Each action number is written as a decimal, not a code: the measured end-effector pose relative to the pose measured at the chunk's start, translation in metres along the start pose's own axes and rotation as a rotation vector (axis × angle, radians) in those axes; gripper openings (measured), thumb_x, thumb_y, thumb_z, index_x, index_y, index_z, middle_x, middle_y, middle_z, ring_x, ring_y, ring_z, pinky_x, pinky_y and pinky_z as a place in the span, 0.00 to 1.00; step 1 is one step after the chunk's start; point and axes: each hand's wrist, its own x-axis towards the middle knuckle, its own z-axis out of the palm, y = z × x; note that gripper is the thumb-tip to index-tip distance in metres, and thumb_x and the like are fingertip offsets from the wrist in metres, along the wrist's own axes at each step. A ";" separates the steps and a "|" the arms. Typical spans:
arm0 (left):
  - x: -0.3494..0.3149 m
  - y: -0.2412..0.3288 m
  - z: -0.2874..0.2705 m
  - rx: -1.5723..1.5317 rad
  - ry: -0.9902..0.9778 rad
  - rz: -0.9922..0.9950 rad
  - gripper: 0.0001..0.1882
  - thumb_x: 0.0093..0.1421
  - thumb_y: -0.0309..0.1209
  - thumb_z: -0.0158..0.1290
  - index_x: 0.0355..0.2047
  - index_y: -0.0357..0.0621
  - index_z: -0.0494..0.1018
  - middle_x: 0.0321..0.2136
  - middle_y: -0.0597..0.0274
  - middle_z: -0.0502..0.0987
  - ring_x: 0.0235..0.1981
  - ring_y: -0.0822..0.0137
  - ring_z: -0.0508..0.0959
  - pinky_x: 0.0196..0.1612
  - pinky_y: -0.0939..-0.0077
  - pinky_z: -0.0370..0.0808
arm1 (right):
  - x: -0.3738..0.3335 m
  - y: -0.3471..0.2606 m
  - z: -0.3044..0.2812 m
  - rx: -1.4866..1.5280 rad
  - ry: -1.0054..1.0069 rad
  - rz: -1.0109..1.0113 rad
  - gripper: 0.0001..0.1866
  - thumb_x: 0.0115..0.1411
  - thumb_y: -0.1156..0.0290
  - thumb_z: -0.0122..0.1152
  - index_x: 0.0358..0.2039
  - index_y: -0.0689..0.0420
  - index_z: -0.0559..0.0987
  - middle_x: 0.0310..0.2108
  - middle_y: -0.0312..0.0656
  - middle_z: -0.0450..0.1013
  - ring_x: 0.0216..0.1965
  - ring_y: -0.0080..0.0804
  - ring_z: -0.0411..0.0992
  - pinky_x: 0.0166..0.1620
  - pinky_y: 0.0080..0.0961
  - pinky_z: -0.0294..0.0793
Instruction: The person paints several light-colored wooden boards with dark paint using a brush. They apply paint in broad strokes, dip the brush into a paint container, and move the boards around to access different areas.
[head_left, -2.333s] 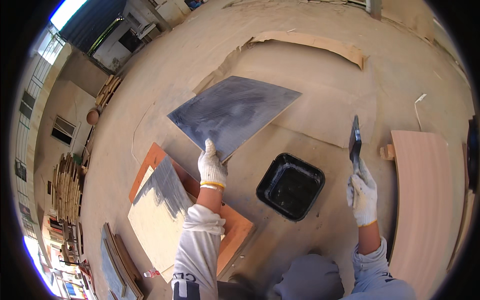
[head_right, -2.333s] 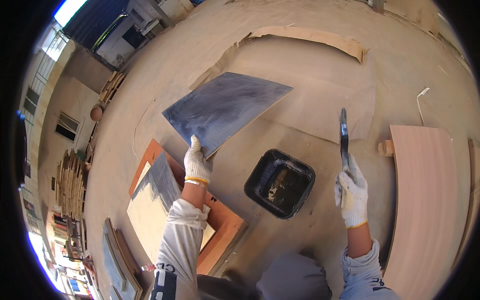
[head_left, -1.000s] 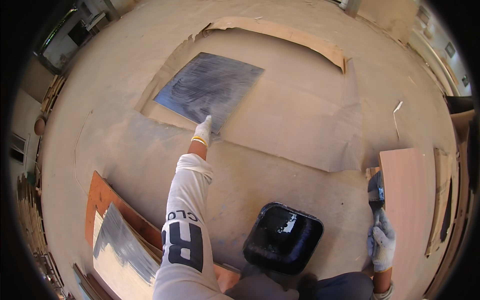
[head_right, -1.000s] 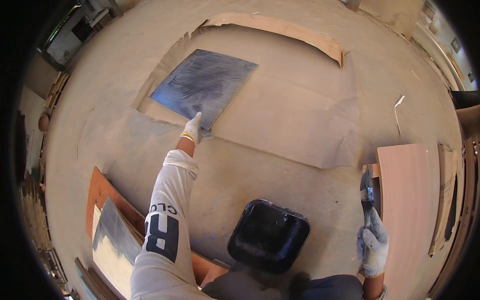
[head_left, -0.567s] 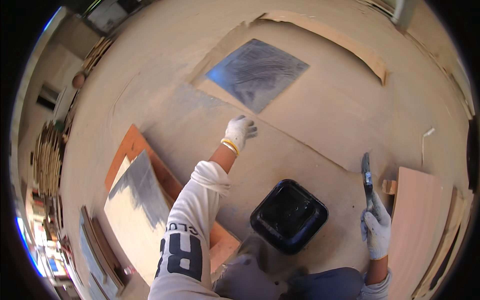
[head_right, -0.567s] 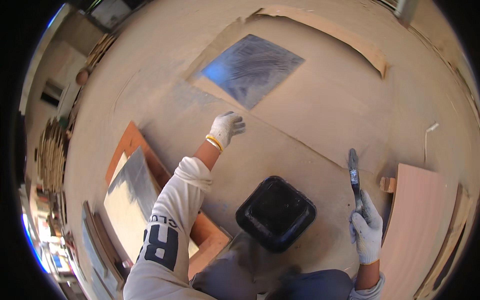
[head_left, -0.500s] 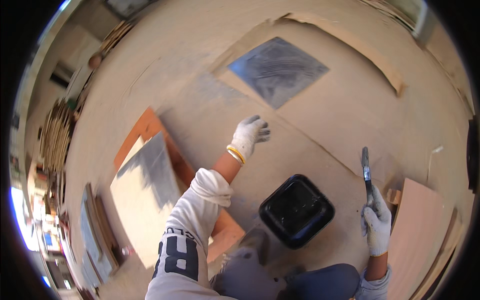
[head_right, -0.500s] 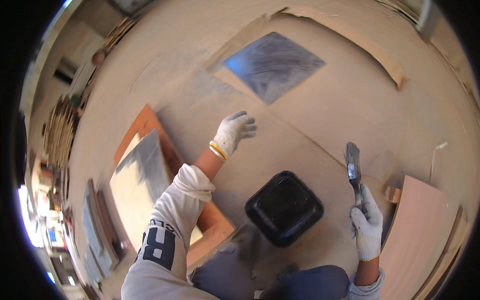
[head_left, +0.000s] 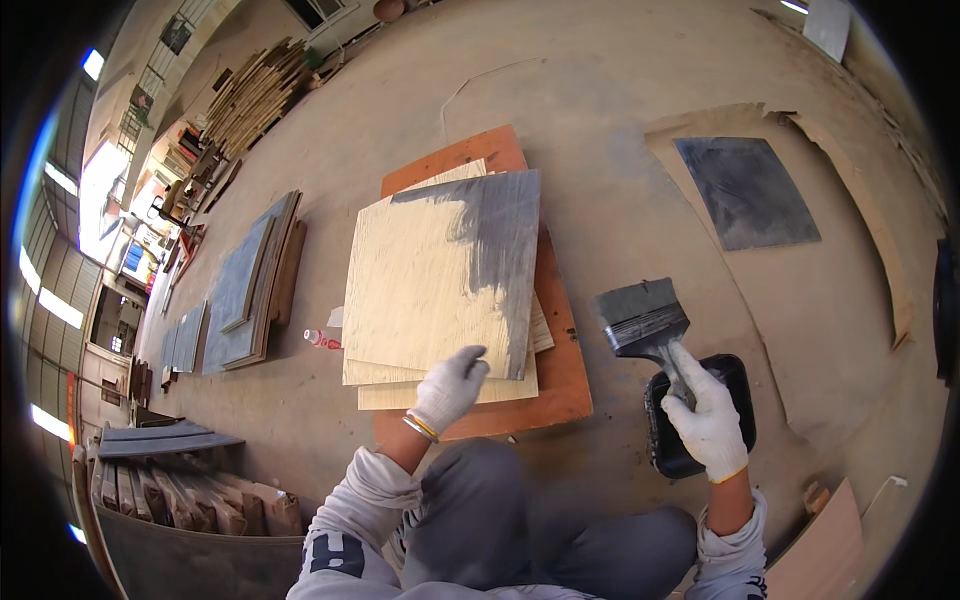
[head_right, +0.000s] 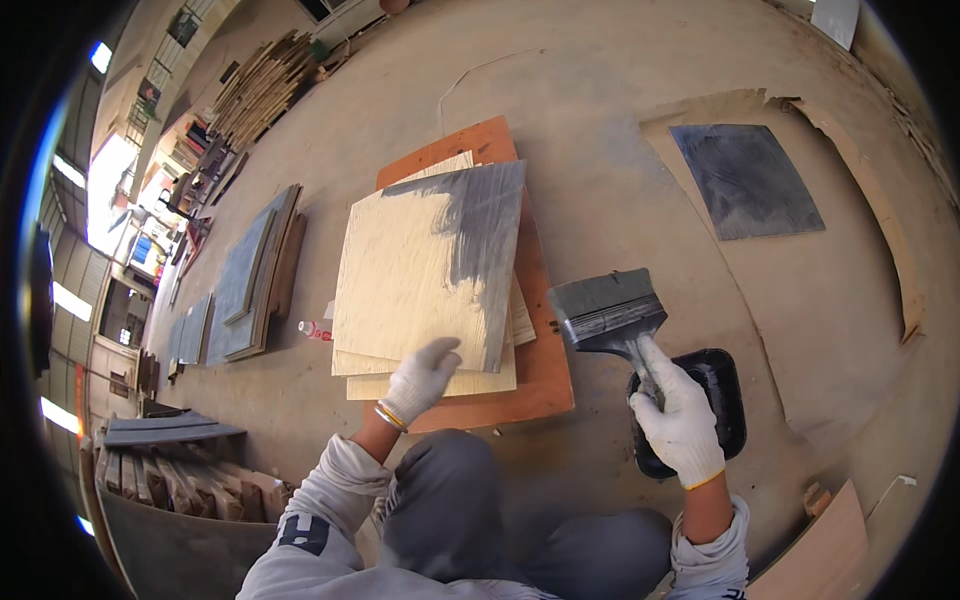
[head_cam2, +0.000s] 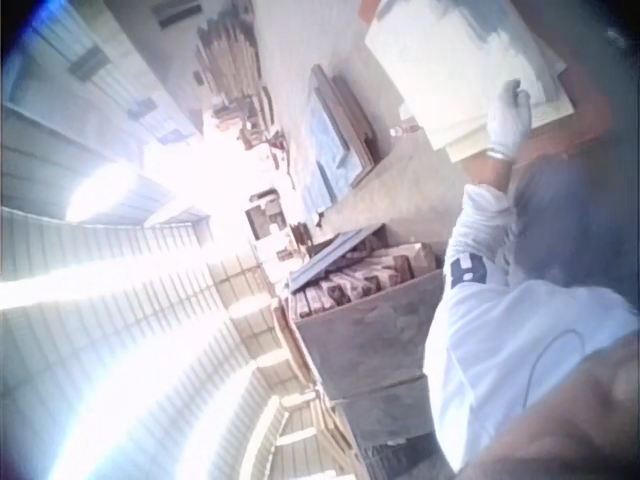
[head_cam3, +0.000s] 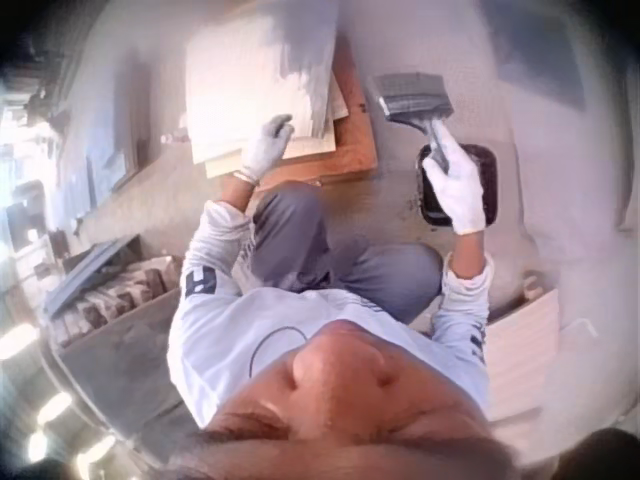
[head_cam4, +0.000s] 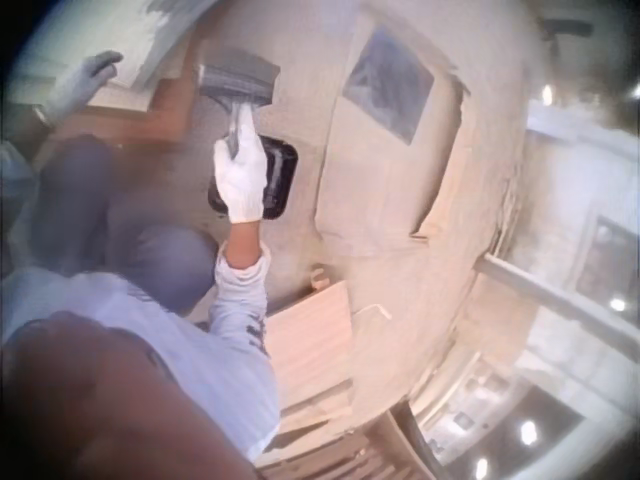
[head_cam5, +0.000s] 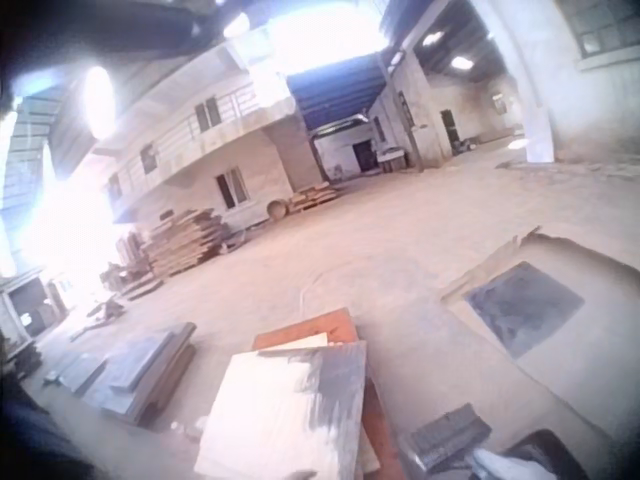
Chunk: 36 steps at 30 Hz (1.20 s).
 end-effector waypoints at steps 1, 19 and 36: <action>0.007 -0.041 -0.005 -0.041 0.121 -0.035 0.19 0.69 0.40 0.54 0.55 0.46 0.79 0.41 0.46 0.86 0.46 0.44 0.85 0.51 0.56 0.81 | 0.004 0.002 0.012 -0.125 -0.015 -0.068 0.36 0.60 0.80 0.61 0.71 0.54 0.70 0.43 0.46 0.78 0.39 0.34 0.77 0.48 0.26 0.76; 0.063 -0.242 -0.103 0.460 0.142 -0.006 0.47 0.69 0.60 0.48 0.75 0.35 0.54 0.72 0.21 0.52 0.76 0.29 0.47 0.76 0.37 0.38 | 0.120 -0.108 0.299 -0.717 -0.049 -0.046 0.34 0.62 0.68 0.58 0.70 0.48 0.70 0.57 0.56 0.76 0.57 0.56 0.75 0.61 0.42 0.74; 0.019 -0.192 -0.052 0.172 0.008 0.687 0.37 0.65 0.34 0.50 0.72 0.31 0.59 0.74 0.38 0.58 0.76 0.39 0.55 0.78 0.40 0.47 | 0.344 -0.145 0.426 -1.314 -0.510 -0.350 0.27 0.68 0.56 0.57 0.68 0.32 0.73 0.47 0.46 0.82 0.48 0.50 0.80 0.51 0.45 0.80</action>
